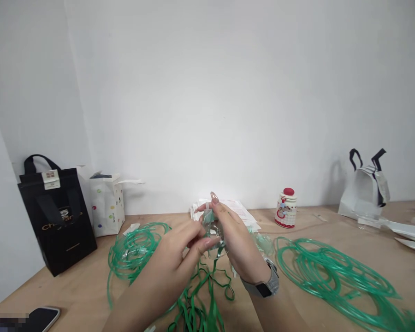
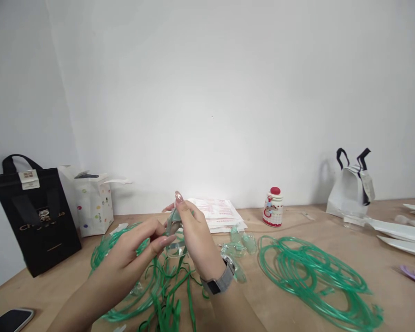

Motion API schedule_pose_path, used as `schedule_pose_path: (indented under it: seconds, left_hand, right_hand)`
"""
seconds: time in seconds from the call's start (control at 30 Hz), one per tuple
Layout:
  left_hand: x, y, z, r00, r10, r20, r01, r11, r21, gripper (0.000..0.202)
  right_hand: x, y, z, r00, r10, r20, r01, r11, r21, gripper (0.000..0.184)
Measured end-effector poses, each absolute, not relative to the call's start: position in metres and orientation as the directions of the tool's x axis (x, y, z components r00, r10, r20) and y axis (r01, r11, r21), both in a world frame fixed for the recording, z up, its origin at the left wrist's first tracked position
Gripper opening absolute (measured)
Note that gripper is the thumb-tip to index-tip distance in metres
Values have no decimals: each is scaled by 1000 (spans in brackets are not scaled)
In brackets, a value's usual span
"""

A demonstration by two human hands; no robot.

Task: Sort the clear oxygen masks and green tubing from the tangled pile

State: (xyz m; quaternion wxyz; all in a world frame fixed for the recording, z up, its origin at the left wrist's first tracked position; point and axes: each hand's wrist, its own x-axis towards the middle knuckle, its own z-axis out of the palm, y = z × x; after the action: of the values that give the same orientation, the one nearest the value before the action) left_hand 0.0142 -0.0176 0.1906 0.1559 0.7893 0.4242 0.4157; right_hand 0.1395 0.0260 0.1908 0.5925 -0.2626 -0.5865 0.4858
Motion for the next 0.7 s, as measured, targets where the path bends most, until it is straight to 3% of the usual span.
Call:
schedule_pose_path:
  seconds: [0.27,0.43,0.53,0.7]
  left_hand:
    - [-13,-3,188,140,859,493,645,-457,613,33]
    - [-22,14,178,24,899,438,818,-269,508,36]
    - [-13,11,177,42,874,485,775,-335,536,38]
    - [5,-5,181,305,841,447,563,-538,627,21]
  right_hand:
    - [150,43,190,28,914,405,-373,385,-844,42]
    - [155,46,191,-97,943,318,-490,233,-840,37]
    - [152,44,191,-190,936,296,-532,155,-832,35]
    - [149,42,191,-305,894,328,-642,61,-764,25]
